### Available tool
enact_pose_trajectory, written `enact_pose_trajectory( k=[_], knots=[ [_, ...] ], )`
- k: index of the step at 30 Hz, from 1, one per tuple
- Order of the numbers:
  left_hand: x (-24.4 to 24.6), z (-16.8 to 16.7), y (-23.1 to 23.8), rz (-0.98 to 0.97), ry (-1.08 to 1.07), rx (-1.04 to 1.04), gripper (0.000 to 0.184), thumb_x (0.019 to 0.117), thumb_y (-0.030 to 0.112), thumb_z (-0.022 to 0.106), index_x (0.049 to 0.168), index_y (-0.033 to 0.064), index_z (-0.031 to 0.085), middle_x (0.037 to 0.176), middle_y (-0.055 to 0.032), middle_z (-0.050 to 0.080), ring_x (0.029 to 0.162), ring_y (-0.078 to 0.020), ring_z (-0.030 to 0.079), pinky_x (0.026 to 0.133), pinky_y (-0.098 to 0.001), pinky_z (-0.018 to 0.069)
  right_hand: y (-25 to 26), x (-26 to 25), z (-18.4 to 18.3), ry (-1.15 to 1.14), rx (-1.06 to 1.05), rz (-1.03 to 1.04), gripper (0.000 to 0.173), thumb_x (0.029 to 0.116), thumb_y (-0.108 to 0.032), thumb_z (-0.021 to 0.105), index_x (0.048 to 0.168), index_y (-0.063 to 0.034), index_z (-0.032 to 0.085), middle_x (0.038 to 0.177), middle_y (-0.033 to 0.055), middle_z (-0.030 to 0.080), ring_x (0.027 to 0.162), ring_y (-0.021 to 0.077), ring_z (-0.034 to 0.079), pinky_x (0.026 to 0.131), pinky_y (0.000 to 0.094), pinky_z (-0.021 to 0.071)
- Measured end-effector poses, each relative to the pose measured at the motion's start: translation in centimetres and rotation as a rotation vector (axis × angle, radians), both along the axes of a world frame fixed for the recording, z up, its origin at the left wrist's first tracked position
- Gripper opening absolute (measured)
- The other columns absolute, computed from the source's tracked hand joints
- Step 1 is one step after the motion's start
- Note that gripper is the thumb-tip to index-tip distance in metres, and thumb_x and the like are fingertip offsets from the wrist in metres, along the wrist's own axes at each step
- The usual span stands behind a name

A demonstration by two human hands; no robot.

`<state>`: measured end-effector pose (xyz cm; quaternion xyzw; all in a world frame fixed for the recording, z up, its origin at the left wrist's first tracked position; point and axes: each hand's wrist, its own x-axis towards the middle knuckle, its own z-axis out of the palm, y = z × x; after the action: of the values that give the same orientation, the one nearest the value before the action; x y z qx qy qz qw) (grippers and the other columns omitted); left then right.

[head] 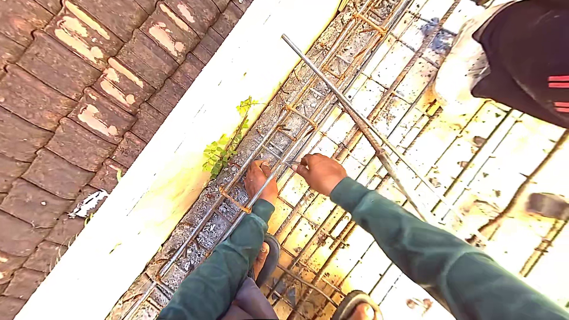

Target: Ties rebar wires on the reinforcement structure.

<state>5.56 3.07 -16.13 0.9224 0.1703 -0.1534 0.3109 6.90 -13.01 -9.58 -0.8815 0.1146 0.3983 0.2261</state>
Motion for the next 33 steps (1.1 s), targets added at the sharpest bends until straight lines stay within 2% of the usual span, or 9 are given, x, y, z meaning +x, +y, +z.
enact_pose_trajectory(
  k=[5,10,12,16,22,26,28,31,33],
  knots=[
    [-1.0,1.2,0.3,0.042,-0.160,-0.167,0.033,0.1081,0.039,0.049,0.118,0.0101,0.061,0.106,-0.0120,0.065,0.091,-0.0258,0.065,0.081,-0.0476,0.0548,4.1,-1.4,-1.8,-0.049,-0.169,0.017,0.036,0.1099,-0.032,0.044,0.134,-0.0077,0.054,0.130,0.0198,0.062,0.102,0.0391,0.071,0.077,0.0560,0.0590],
    [-0.9,1.9,0.1,0.015,-0.163,-0.434,0.020,0.0999,0.023,0.068,0.116,0.0101,0.067,0.133,-0.0094,0.060,0.118,-0.0211,0.060,0.099,-0.0422,0.0517,4.2,-0.7,-1.4,0.013,-0.183,0.065,0.030,0.1082,-0.026,0.047,0.133,-0.0112,0.054,0.131,0.0158,0.063,0.104,0.0358,0.071,0.080,0.0530,0.0590],
    [-0.9,2.0,0.0,0.037,-0.145,-0.509,0.019,0.1003,0.018,0.067,0.117,0.0094,0.067,0.125,-0.0077,0.066,0.109,-0.0170,0.066,0.094,-0.0384,0.0564,3.9,-0.8,-1.6,-0.015,-0.121,0.011,0.031,0.1085,-0.027,0.047,0.133,-0.0097,0.056,0.129,0.0170,0.064,0.110,0.0364,0.069,0.086,0.0543,0.0569],
    [-1.2,1.0,0.0,-0.090,-0.276,-0.469,0.017,0.0972,0.014,0.071,0.112,0.0063,0.074,0.114,-0.0083,0.071,0.105,-0.0161,0.069,0.096,-0.0369,0.0559,3.4,-0.9,-2.3,-0.080,-0.017,-0.125,0.028,0.1078,-0.027,0.050,0.120,-0.0055,0.064,0.107,0.0205,0.070,0.104,0.0394,0.069,0.083,0.0589,0.0558],
    [-1.7,-1.7,-0.3,-0.291,-0.455,-0.390,0.023,0.0990,0.011,0.065,0.118,0.0044,0.075,0.126,-0.0111,0.071,0.121,-0.0228,0.066,0.109,-0.0398,0.0503,2.8,-1.2,-2.9,-0.154,0.060,-0.287,0.024,0.1060,-0.027,0.056,0.106,-0.0062,0.069,0.097,0.0165,0.072,0.095,0.0351,0.070,0.083,0.0582,0.0544],
    [-1.2,-2.5,-0.6,-0.364,-0.471,-0.298,0.022,0.0979,0.009,0.065,0.116,0.0091,0.077,0.122,-0.0099,0.071,0.115,-0.0280,0.063,0.104,-0.0432,0.0488,2.8,-1.7,-2.6,-0.132,0.148,-0.521,0.027,0.1059,-0.026,0.057,0.106,-0.0024,0.068,0.095,0.0192,0.069,0.089,0.0349,0.067,0.079,0.0572,0.0516],
    [-1.0,-2.4,-0.8,-0.341,-0.487,-0.303,0.021,0.0964,0.007,0.066,0.114,0.0085,0.078,0.120,-0.0103,0.072,0.113,-0.0286,0.064,0.102,-0.0433,0.0498,2.6,-1.8,-2.2,-0.101,0.214,-0.629,0.025,0.1059,-0.022,0.056,0.109,-0.0010,0.068,0.091,0.0167,0.066,0.077,0.0281,0.062,0.071,0.0482,0.0507],
    [-0.9,-2.4,-1.1,-0.310,-0.551,-0.323,0.021,0.0931,0.002,0.068,0.110,0.0073,0.079,0.115,-0.0117,0.073,0.110,-0.0295,0.065,0.100,-0.0430,0.0514,3.3,-1.7,-0.8,-0.069,0.384,-0.881,0.018,0.1060,-0.014,0.054,0.105,0.0006,0.064,0.073,0.0061,0.059,0.048,0.0098,0.048,0.046,0.0244,0.0426],
    [-1.0,-2.5,-1.1,-0.303,-0.567,-0.345,0.020,0.0928,0.001,0.068,0.109,0.0062,0.079,0.114,-0.0122,0.073,0.111,-0.0297,0.066,0.101,-0.0427,0.0511,4.2,-1.4,0.7,-0.053,0.514,-1.081,0.013,0.1050,-0.009,0.053,0.102,0.0011,0.061,0.071,0.0045,0.059,0.047,0.0081,0.051,0.045,0.0215,0.0468]
  ],
)
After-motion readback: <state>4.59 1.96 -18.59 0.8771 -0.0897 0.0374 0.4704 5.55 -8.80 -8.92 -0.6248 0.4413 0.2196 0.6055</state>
